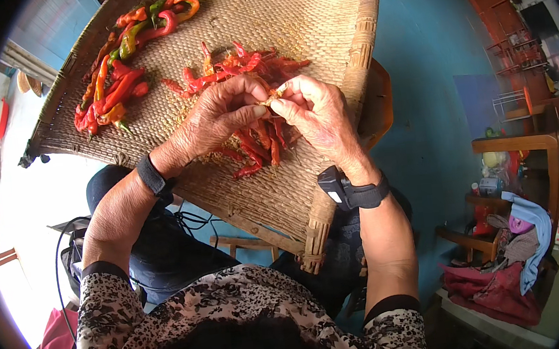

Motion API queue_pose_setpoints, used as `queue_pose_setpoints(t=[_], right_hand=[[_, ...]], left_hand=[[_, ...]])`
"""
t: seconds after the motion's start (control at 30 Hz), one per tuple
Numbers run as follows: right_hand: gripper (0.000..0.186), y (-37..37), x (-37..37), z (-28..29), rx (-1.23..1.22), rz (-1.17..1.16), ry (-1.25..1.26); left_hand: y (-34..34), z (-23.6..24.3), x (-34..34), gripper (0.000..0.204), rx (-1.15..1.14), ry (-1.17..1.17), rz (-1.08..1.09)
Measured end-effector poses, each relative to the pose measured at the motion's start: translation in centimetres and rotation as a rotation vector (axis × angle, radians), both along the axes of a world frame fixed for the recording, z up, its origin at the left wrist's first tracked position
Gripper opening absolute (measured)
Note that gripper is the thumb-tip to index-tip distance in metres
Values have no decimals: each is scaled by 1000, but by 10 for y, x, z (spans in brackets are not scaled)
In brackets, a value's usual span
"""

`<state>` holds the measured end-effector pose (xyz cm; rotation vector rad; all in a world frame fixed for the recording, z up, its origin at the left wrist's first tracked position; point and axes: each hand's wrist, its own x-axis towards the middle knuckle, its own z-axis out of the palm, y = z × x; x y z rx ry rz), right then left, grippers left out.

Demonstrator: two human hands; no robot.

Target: The person is sorting and de-seeding dried red peppers in a woven bamboo tray.

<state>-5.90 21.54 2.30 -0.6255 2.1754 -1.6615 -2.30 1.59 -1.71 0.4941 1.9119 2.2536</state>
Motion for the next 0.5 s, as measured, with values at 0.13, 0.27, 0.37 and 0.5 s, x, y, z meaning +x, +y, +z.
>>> queue_pose_setpoints(t=[0.13, 0.27, 0.37, 0.5], right_hand=[[14, 3, 2, 4, -77, -70, 26], [13, 30, -10, 22, -79, -400, 411], [16, 68, -29, 31, -3, -691, 677], [14, 110, -48, 24, 83, -843, 752]], left_hand=[[4, 5, -1, 18, -26, -18, 1], [-9, 16, 1, 27, -436, 70, 60], [-8, 6, 6, 34, -879, 618, 195], [-3, -14, 13, 42, -1169, 703, 191]])
